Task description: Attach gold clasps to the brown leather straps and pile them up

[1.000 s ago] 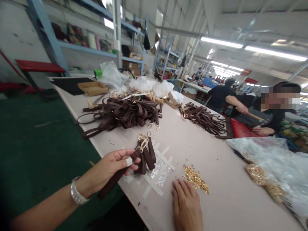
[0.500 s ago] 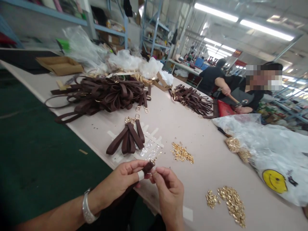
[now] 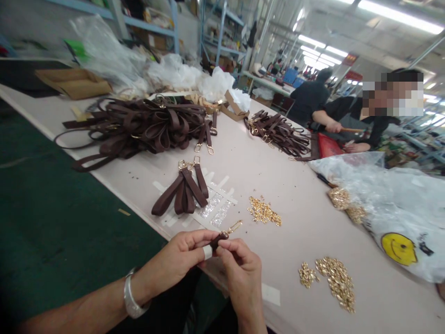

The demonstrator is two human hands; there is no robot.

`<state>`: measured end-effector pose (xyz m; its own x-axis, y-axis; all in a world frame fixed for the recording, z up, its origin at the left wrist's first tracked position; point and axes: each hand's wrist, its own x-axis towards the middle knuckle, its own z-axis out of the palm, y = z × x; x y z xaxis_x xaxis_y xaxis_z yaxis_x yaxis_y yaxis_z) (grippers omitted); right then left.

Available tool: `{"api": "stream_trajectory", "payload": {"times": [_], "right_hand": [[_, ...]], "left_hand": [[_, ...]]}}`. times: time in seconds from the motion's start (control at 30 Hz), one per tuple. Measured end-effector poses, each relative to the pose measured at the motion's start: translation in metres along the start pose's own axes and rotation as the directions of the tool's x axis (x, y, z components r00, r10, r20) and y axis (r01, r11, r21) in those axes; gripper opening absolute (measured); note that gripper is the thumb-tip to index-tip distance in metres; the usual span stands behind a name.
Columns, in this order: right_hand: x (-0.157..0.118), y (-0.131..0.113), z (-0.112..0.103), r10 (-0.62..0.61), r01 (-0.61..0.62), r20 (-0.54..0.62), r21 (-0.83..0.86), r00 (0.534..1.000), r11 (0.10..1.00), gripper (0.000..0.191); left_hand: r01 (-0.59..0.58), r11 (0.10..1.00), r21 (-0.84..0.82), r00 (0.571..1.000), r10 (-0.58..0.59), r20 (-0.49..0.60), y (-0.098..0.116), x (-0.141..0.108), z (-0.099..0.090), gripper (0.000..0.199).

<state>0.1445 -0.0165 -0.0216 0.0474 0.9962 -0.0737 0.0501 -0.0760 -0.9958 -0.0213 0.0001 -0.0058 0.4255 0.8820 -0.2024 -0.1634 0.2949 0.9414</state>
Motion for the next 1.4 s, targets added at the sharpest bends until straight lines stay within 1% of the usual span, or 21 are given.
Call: {"api": "stream_trajectory", "payload": {"times": [0.07,0.13,0.27,0.33,0.4,0.47,0.5,0.57,0.6,0.63,0.67,0.73,0.77,0.8,0.83,0.9,0.97,1.07,1.17,1.27,1.4], "right_hand": [[-0.002,-0.001,0.001,-0.016,0.015,0.011,0.016,1.000,1.000,0.013],[-0.005,-0.003,0.003,-0.009,0.009,0.002,0.047,1.000,0.999,0.012],[-0.009,-0.007,0.009,0.031,-0.016,-0.076,0.189,0.997,0.982,0.014],[-0.010,-0.008,0.012,0.048,-0.016,-0.115,0.267,0.992,0.964,0.021],[-0.012,-0.008,0.012,0.056,-0.021,-0.108,0.294,0.993,0.956,0.024],[-0.015,-0.007,0.006,0.047,-0.023,-0.091,0.246,0.995,0.969,0.023],[-0.017,-0.005,-0.001,0.032,-0.016,-0.085,0.181,0.996,0.983,0.021],[-0.021,-0.001,-0.025,-0.029,0.021,-0.128,-0.063,0.991,0.998,0.015],[-0.023,0.002,-0.041,-0.082,0.042,-0.171,-0.228,0.982,0.973,0.013],[-0.024,0.004,-0.060,-0.150,0.052,-0.213,-0.407,0.966,0.912,0.013],[-0.025,0.007,-0.081,-0.229,0.044,-0.247,-0.584,0.942,0.811,0.015],[-0.027,0.012,-0.119,-0.367,-0.006,-0.224,-0.859,0.903,0.512,0.020],[-0.027,0.014,-0.136,-0.401,-0.029,-0.188,-0.928,0.897,0.371,0.021],[-0.026,0.015,-0.149,-0.413,-0.044,-0.152,-0.964,0.898,0.261,0.021],[-0.026,0.017,-0.159,-0.411,-0.050,-0.126,-0.981,0.903,0.190,0.022],[-0.024,0.018,-0.169,-0.390,-0.045,-0.095,-0.990,0.916,0.135,0.021],[-0.022,0.019,-0.172,-0.370,-0.045,-0.072,-0.996,0.926,0.081,0.021],[-0.017,0.019,-0.172,-0.349,-0.058,-0.062,-0.998,0.935,0.021,0.022],[-0.013,0.017,-0.174,-0.331,-0.056,-0.047,-0.998,0.942,-0.017,0.022],[-0.009,0.016,-0.177,-0.328,-0.040,-0.022,-0.998,0.945,-0.046,0.024],[-0.004,0.023,-0.188,-0.355,-0.041,0.007,-0.991,0.935,-0.127,0.025]], "left_hand": [[-0.030,0.999,0.043,1.000,0.030,0.011,0.001,-0.001,0.000,0.035],[-0.076,0.986,0.148,0.997,0.078,-0.012,0.001,-0.003,0.001,0.037],[-0.135,0.884,0.448,0.984,0.174,-0.046,-0.005,-0.007,-0.002,0.040],[-0.150,0.834,0.530,0.979,0.199,-0.036,-0.011,-0.008,-0.003,0.039],[-0.159,0.811,0.563,0.978,0.209,-0.025,-0.016,-0.007,-0.001,0.038],[-0.166,0.813,0.558,0.979,0.202,-0.003,-0.018,-0.006,0.003,0.038],[-0.162,0.825,0.542,0.983,0.182,0.016,-0.017,-0.005,0.005,0.038],[-0.125,0.865,0.487,0.992,0.118,0.046,-0.015,-0.003,0.009,0.039],[-0.100,0.882,0.461,0.995,0.087,0.050,-0.014,-0.002,0.010,0.040],[-0.075,0.895,0.439,0.997,0.061,0.046,-0.013,-0.001,0.011,0.041],[-0.051,0.906,0.420,0.999,0.041,0.032,-0.013,0.001,0.011,0.041],[0.009,0.924,0.383,1.000,-0.006,-0.009,-0.015,0.002,0.009,0.042],[0.052,0.931,0.360,0.999,-0.046,-0.026,-0.016,0.002,0.008,0.041],[0.099,0.936,0.337,0.995,-0.090,-0.042,-0.017,0.002,0.007,0.040],[0.139,0.939,0.316,0.990,-0.127,-0.057,-0.018,0.002,0.006,0.040],[0.183,0.942,0.281,0.983,-0.170,-0.072,-0.018,0.001,0.006,0.040],[0.195,0.958,0.209,0.980,-0.185,-0.069,-0.016,0.001,0.008,0.036],[0.223,0.975,0.024,0.975,-0.223,-0.016,-0.008,0.002,0.012,0.028],[0.240,0.965,-0.109,0.971,-0.238,0.036,-0.003,0.006,0.017,0.035],[0.247,0.959,-0.136,0.969,-0.244,0.043,-0.006,0.008,0.020,0.027],[0.213,0.965,-0.154,0.977,-0.210,0.040,-0.013,0.010,0.020,0.020]]}}
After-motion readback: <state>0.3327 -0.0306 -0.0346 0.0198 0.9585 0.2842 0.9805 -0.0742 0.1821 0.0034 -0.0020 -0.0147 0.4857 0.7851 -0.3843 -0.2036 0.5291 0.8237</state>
